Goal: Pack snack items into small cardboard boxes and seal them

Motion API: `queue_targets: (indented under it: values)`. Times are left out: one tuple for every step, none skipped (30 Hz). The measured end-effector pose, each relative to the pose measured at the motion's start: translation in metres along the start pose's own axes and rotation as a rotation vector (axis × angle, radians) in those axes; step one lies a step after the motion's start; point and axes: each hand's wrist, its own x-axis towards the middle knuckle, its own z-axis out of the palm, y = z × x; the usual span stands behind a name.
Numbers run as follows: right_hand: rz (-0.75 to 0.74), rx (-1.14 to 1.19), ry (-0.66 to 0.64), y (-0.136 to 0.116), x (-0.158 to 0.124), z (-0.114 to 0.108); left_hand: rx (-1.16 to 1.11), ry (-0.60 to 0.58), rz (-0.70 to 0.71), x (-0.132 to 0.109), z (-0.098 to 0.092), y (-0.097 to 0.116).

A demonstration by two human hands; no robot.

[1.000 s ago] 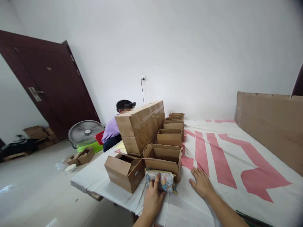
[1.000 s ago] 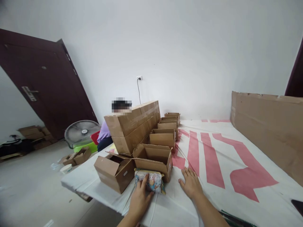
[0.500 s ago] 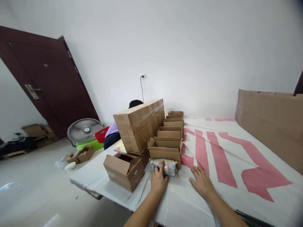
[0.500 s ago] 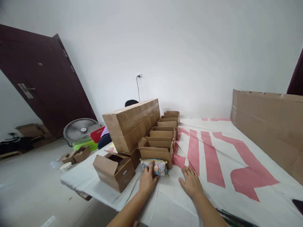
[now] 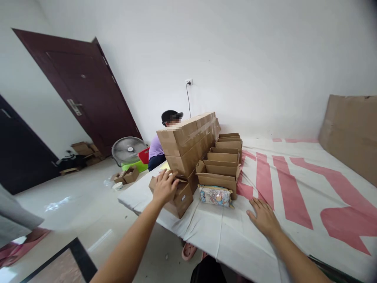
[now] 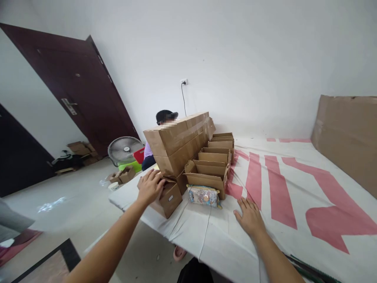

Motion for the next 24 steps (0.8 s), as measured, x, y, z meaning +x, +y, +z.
queue_targets:
  values:
    - [0.001, 0.001, 0.001, 0.000, 0.000, 0.000, 0.033, -0.082, -0.040, 0.008, -0.001, -0.015]
    - [0.002, 0.002, 0.002, 0.001, 0.000, 0.001, 0.059, -0.183, -0.086, 0.014, 0.001, -0.027]
    - [0.004, 0.004, 0.002, 0.001, 0.000, 0.001, 0.077, -0.268, -0.127, 0.018, 0.004, -0.036]
    - [0.003, 0.007, 0.004, 0.001, 0.000, 0.002, 0.086, -0.324, -0.155, 0.020, 0.007, -0.043]
    - [0.001, 0.011, 0.010, 0.002, 0.000, 0.002, 0.091, -0.365, -0.179, 0.021, 0.012, -0.047]
    - [-0.002, 0.014, 0.019, 0.002, 0.000, 0.003, 0.095, -0.389, -0.197, 0.021, 0.016, -0.049]
    - [-0.004, 0.018, 0.029, 0.002, -0.001, 0.002, 0.098, -0.404, -0.209, 0.021, 0.020, -0.050]
    - [-0.005, 0.020, 0.040, 0.001, -0.001, 0.002, 0.104, -0.425, -0.223, 0.021, 0.024, -0.049]
    - [-0.005, 0.022, 0.048, 0.001, -0.002, 0.000, 0.112, -0.449, -0.237, 0.022, 0.026, -0.049]
    - [-0.003, 0.025, 0.048, 0.000, -0.002, -0.001, 0.121, -0.476, -0.250, 0.023, 0.028, -0.048]
    - [0.001, 0.030, 0.042, -0.002, -0.003, -0.004, 0.131, -0.505, -0.264, 0.025, 0.029, -0.047]
    - [0.006, 0.035, 0.033, -0.003, -0.003, -0.006, 0.142, -0.536, -0.280, 0.027, 0.030, -0.047]
    - [0.011, 0.041, 0.023, -0.004, -0.004, -0.008, 0.151, -0.567, -0.296, 0.029, 0.030, -0.047]
    - [0.017, 0.046, 0.015, -0.006, -0.004, -0.010, 0.160, -0.595, -0.310, 0.031, 0.029, -0.046]
    - [0.022, 0.050, 0.008, -0.006, -0.004, -0.012, 0.165, -0.618, -0.320, 0.033, 0.028, -0.045]
    - [0.027, 0.051, 0.004, -0.007, -0.004, -0.013, 0.170, -0.639, -0.327, 0.034, 0.026, -0.044]
    - [0.030, 0.052, 0.002, -0.007, -0.004, -0.014, 0.175, -0.658, -0.334, 0.034, 0.024, -0.042]
    - [0.032, 0.053, -0.002, -0.008, -0.004, -0.014, 0.179, -0.676, -0.342, 0.033, 0.022, -0.039]
    - [0.033, 0.055, -0.005, -0.008, -0.004, -0.015, 0.182, -0.693, -0.351, 0.031, 0.020, -0.035]
    - [0.034, 0.057, -0.007, -0.008, -0.004, -0.015, 0.184, -0.703, -0.364, 0.028, 0.018, -0.031]
    - [0.034, 0.059, -0.010, -0.008, -0.004, -0.015, 0.185, -0.705, -0.377, 0.024, 0.016, -0.026]
    - [0.035, 0.061, -0.012, -0.008, -0.004, -0.015, 0.184, -0.696, -0.388, 0.019, 0.015, -0.021]
    - [0.034, 0.063, -0.013, -0.008, -0.004, -0.015, 0.183, -0.676, -0.393, 0.013, 0.015, -0.015]
    - [0.035, 0.064, -0.015, -0.008, -0.004, -0.015, 0.180, -0.651, -0.390, 0.007, 0.014, -0.009]
